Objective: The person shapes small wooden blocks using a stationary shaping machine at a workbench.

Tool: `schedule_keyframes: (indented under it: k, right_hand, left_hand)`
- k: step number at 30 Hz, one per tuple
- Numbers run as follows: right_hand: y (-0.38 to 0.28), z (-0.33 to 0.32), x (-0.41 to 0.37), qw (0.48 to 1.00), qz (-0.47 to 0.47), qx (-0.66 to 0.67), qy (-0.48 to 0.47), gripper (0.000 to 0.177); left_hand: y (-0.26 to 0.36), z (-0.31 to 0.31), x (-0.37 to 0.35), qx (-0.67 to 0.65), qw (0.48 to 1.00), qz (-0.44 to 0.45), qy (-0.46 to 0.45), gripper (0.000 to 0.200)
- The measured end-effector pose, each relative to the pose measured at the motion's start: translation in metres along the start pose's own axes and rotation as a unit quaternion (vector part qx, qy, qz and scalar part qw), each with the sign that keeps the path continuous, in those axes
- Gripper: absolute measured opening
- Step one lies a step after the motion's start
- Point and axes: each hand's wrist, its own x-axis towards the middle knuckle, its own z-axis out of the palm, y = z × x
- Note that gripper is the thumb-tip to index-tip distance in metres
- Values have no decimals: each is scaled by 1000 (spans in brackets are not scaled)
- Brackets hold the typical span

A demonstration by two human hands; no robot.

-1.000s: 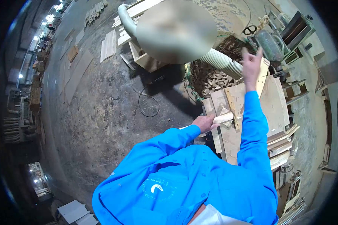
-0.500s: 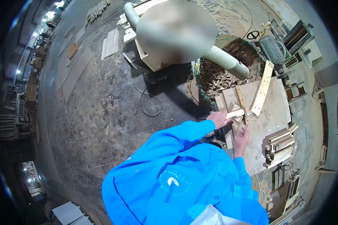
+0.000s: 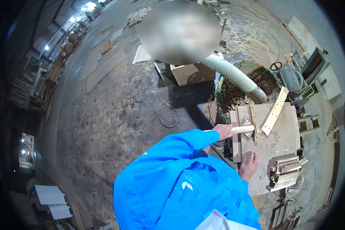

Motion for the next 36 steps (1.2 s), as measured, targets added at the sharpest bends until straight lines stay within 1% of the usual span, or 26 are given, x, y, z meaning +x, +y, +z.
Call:
schedule_keyframes:
  k: [2, 3, 5, 9, 12, 14, 18, 20, 21, 22, 23, 24, 25, 26, 27, 28, 29, 30, 31, 32, 33, 34, 35, 36]
  right_hand:
    - [-1, 6, 3, 1000, 18, -10, 4, 50]
    - [-3, 7, 9, 1000, 10, -6, 3, 50]
    - [-9, 4, 12, 999, 38, 5, -1, 50]
    - [-5, 10, 11, 1000, 20, -3, 14, 50]
    - [-4, 12, 10, 999, 17, -10, 36, 48]
    - [-4, 11, 10, 1000, 25, 16, 7, 49]
    - [-16, 3, 3, 998, 58, 17, -6, 49]
    - [-9, 15, 15, 998, 33, 40, 20, 48]
    - [-1, 9, -14, 998, 49, 38, 19, 48]
    - [5, 9, -27, 997, 65, 34, 19, 47]
    - [7, 12, -29, 997, 65, 29, 39, 47]
    - [-2, 15, -11, 997, 59, 35, 45, 47]
    - [-14, 13, 1, 996, 63, 36, 58, 46]
    - [-13, 21, 2, 995, 52, 32, 76, 45]
    - [-12, 25, 22, 995, 48, 47, 80, 45]
    - [-13, 27, 33, 994, 43, 62, 85, 45]
    - [-16, 30, 32, 994, 62, 53, 79, 45]
    - [-20, 35, 38, 993, 50, 60, 87, 45]
    - [-22, 38, 41, 992, 37, 68, 95, 45]
    - [-23, 39, 43, 993, 43, 64, 94, 45]
    - [-21, 39, 43, 993, 44, 64, 92, 45]
    - [-20, 39, 45, 993, 41, 66, 91, 45]
    - [-19, 39, 47, 993, 47, 60, 90, 45]
    - [-19, 38, 47, 994, 46, 59, 86, 45]
  left_hand:
    - [-9, -6, -9, 4, 1000, -16, 11, 46]
    - [-14, -10, -11, 21, 999, -23, 15, 45]
    - [-17, -15, -10, 52, 998, -30, 10, 43]
    - [-19, -13, -15, 75, 996, -21, 31, 42]
    - [-18, -16, -10, 78, 997, -19, 5, 41]
    - [-18, -21, -9, 82, 997, -13, -5, 42]
    - [-20, -26, -15, 88, 996, -8, -23, 45]
    - [-21, -32, -9, 86, 995, -47, -29, 47]
    - [-16, -11, -17, 76, 995, -32, -60, 47]
    - [-17, 1, -18, 67, 993, -16, -92, 48]
    - [-6, -11, -19, 66, 983, -83, -148, 46]
    - [-19, -26, -17, 85, 980, -107, -148, 47]
    - [-33, -37, -28, 61, 985, -126, -105, 47]
    - [-59, -34, -41, 79, 981, -143, -102, 47]
    - [-71, -49, -46, 105, 974, -177, -98, 46]
    - [-92, -57, -68, 65, 983, -167, -34, 46]
    - [-132, -51, -92, 66, 978, -193, -36, 47]
    - [-180, -44, -129, 25, 981, -193, -13, 50]
    - [-198, -47, -164, 77, 948, -297, -79, 49]
    - [-217, -41, -204, 61, 947, -310, -63, 57]
    - [-242, -21, -236, 68, 932, -352, -58, 70]
    - [-308, 22, -283, 66, 933, -347, -64, 70]
    - [-261, 20, -281, 83, 927, -351, -100, 83]
    - [-263, 9, -288, 81, 929, -346, -106, 83]
